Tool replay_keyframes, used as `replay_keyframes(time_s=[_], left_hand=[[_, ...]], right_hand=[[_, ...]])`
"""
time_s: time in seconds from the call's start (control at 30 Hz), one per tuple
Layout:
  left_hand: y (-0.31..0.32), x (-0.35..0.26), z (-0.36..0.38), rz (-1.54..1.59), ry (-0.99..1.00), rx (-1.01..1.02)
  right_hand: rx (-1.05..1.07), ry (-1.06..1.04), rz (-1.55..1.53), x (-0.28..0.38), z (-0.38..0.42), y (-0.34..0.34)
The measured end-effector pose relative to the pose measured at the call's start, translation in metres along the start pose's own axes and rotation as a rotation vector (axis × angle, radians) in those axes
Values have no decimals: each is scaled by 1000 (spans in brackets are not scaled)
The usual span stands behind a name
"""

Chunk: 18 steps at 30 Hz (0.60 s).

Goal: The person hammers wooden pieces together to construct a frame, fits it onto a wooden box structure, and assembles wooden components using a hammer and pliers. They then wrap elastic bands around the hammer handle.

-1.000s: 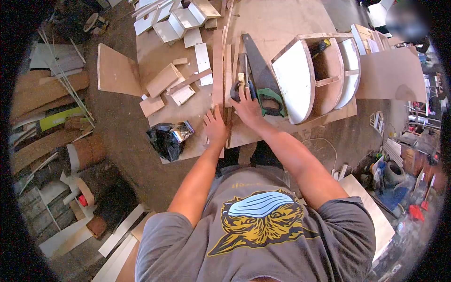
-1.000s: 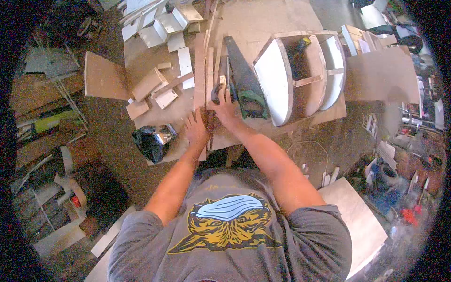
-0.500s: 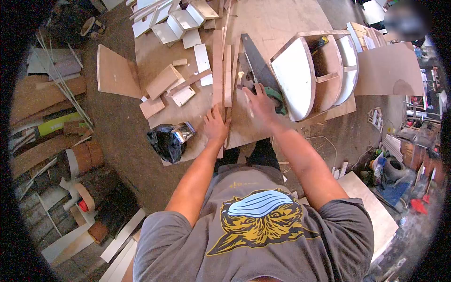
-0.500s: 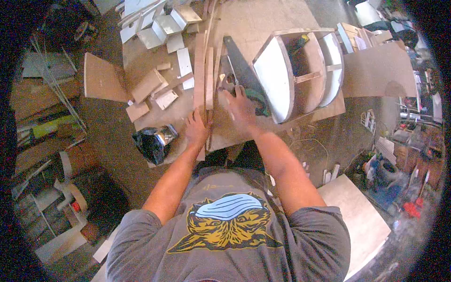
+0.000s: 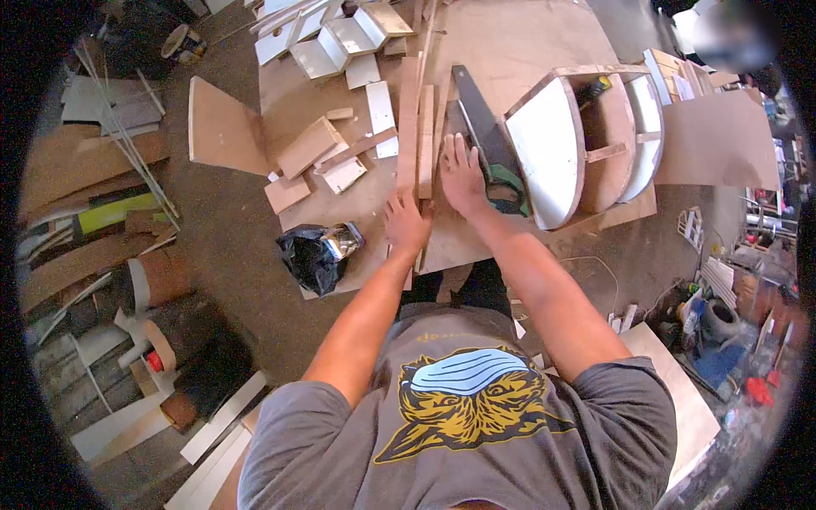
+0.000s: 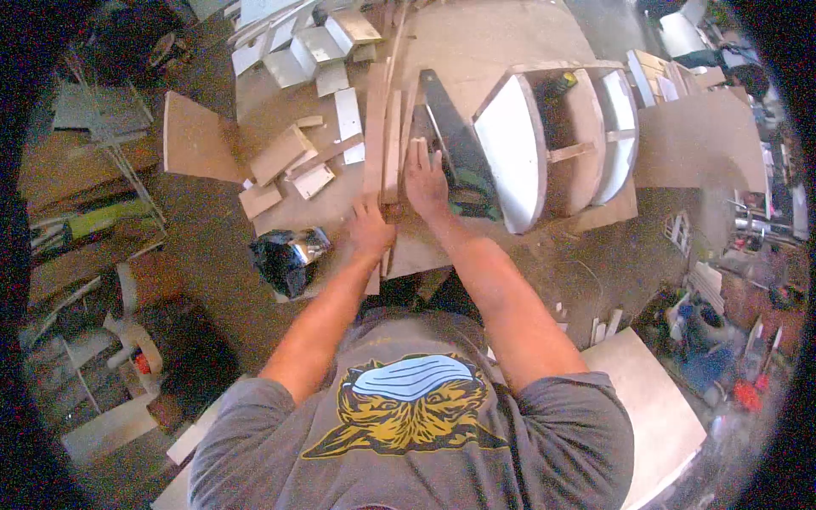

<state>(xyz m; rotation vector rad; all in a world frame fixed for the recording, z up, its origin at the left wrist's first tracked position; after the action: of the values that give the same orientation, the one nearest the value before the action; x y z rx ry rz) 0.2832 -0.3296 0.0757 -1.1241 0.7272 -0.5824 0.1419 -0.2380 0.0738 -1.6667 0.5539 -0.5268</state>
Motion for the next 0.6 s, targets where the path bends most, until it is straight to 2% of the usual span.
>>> replay_keyframes(time_s=[0.07, 0.1, 0.13, 0.2, 0.33, 0.53, 0.6], left_hand=[[-3, -1, -2, -11, -8, 32], [-3, -1, -3, -6, -24, 47], [-4, -1, -3, 0, -39, 62], [-7, -1, -4, 81, -27, 0], [-1, -4, -12, 184, 63, -130], [-8, -32, -25, 321, 169, -211], [-10, -44, -31, 383, 206, -215]], right_hand=[[-33, -12, 90, -1, -5, 10], [-92, -6, 20, -2, -6, 14], [-63, -11, -18, -2, -7, 13], [-8, -17, -85, -4, -10, 12], [-94, -64, -109, -6, -6, 2], [-162, -56, -456, -29, 4, -33], [-212, 35, -537, -28, -3, -49]])
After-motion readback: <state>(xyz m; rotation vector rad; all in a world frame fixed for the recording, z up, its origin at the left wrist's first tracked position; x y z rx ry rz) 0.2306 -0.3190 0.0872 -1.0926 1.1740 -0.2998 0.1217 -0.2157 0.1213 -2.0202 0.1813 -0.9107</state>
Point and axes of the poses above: each hand's wrist, its own z-axis away from the middle knuckle, its own y-axis out of the palm, x = y × z, the point moved 2 cm from there along -z, towards the middle knuckle, and after that the axes turned 10 degrees about -z, right-handed, at the moved point
